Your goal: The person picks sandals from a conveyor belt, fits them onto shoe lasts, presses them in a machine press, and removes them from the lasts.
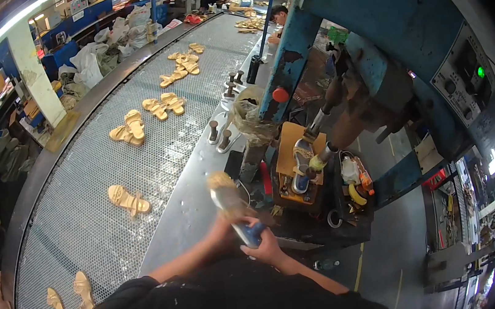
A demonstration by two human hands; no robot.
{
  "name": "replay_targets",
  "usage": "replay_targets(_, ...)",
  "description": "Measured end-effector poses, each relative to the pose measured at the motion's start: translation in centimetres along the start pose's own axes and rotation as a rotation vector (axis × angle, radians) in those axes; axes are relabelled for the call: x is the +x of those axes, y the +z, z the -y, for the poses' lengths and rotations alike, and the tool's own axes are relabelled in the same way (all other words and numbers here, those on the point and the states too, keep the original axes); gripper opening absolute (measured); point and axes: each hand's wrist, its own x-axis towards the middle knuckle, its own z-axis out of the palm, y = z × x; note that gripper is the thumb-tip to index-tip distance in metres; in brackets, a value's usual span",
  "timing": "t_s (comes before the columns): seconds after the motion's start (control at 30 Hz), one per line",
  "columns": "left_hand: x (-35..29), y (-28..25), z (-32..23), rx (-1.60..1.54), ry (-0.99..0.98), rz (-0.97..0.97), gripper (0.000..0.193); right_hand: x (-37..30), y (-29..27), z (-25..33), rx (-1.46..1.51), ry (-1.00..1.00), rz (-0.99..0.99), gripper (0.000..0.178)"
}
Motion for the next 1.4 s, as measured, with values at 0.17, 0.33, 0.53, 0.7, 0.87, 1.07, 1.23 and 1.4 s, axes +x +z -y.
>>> replay_targets(0.17,2.0,6.6,0.9,0.565,-0.625,0.587,0.061,-6.8,-4.7,-2.6,-0.312,0.047,-0.482,0.065)
replay_targets(0.33,14.1,6.5,7.2,1.302,0.323,0.033,0.085,-11.2,-7.6,-4.1,-0.144,0.193,-0.798,0.057)
replay_targets(0.53,23.5,12.4,12.0,1.461,0.384,0.018,0.085,-11.1,-9.7,-4.0,-0.096,0.255,-0.944,0.057)
replay_targets(0.7,20.4,10.4,9.3,1.203,0.409,0.067,0.066,-8.1,-11.3,-6.0,-0.34,0.15,-0.866,0.056)
replay_targets(0.87,4.9,4.2,5.3,1.344,0.438,0.033,0.056,0.6,-13.8,-12.3,-0.549,0.219,-0.656,0.057)
replay_targets(1.07,-7.4,-4.3,4.5,1.372,0.176,-0.516,0.068,7.8,-15.9,-22.1,-0.75,0.438,-0.556,0.079)
replay_targets(1.23,-11.2,-12.2,3.1,1.328,0.003,-0.409,0.07,7.6,-18.7,-20.5,-0.881,0.016,-0.591,0.073)
replay_targets(1.4,-10.2,-13.4,-2.0,1.429,0.039,-0.394,0.067,7.7,-16.5,-17.4,-0.596,0.238,-0.786,0.073)
